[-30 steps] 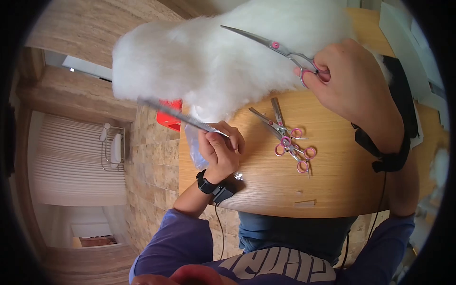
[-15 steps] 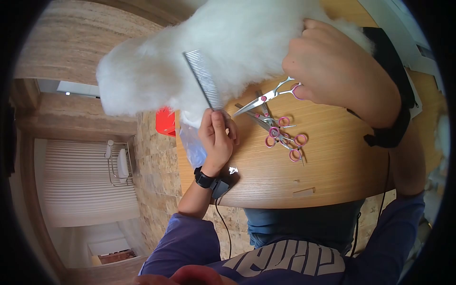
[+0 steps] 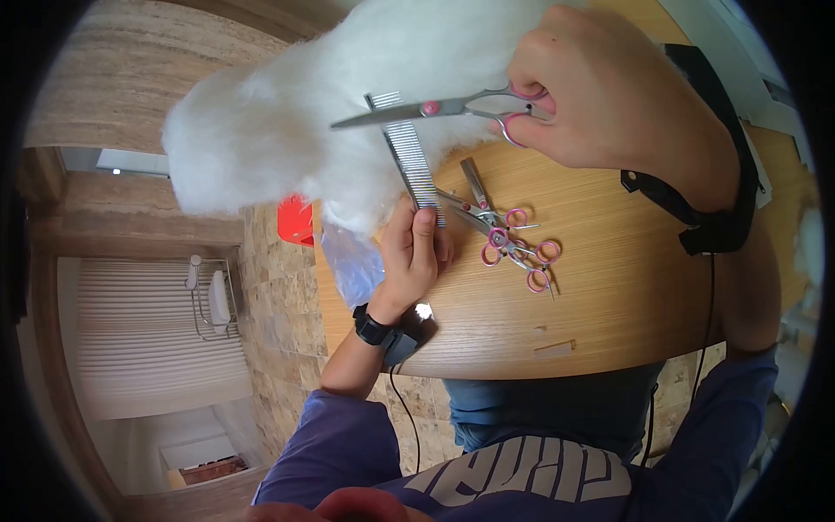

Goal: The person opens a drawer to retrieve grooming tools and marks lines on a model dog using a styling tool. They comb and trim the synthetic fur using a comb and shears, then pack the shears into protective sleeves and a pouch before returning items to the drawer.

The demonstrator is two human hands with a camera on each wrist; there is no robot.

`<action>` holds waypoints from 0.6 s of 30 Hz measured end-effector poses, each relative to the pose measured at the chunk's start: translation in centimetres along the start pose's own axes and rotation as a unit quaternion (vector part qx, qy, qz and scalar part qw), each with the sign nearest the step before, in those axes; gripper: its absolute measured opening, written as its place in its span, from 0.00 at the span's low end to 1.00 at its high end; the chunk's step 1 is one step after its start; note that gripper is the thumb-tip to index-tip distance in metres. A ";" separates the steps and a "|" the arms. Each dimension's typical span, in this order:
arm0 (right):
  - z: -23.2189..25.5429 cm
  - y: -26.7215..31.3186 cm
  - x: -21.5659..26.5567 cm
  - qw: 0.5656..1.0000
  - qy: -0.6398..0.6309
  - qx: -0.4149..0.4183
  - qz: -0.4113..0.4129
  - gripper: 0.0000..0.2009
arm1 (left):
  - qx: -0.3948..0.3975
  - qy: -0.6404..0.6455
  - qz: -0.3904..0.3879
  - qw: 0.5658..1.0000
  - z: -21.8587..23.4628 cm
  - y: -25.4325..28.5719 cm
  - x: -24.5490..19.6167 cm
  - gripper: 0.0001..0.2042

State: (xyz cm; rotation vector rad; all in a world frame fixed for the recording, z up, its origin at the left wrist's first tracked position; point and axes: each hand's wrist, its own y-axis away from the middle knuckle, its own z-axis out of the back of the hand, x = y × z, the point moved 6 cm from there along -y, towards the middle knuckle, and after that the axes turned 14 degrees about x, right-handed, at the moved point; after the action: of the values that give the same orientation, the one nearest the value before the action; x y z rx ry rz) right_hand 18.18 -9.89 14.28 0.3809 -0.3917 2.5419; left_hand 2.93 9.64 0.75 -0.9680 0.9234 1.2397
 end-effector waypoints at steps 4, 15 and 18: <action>1.4 0.5 1.1 0.992 0.119 0.014 0.043 0.16 | -0.002 -0.016 -0.026 1.000 0.2 0.2 0.3 0.12; 2.6 1.3 2.1 0.965 0.240 -0.102 0.023 0.18 | -0.044 -0.021 -0.051 0.997 0.6 0.8 -0.5 0.14; 2.8 1.5 2.2 0.963 0.255 -0.084 0.002 0.16 | -0.043 -0.026 -0.039 0.998 0.7 0.8 -0.3 0.14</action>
State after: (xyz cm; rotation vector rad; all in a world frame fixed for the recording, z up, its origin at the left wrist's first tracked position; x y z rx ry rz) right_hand 16.14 -11.05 17.31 -0.3354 -0.4015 2.4673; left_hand 2.08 10.26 1.23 -1.0249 0.7895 1.2414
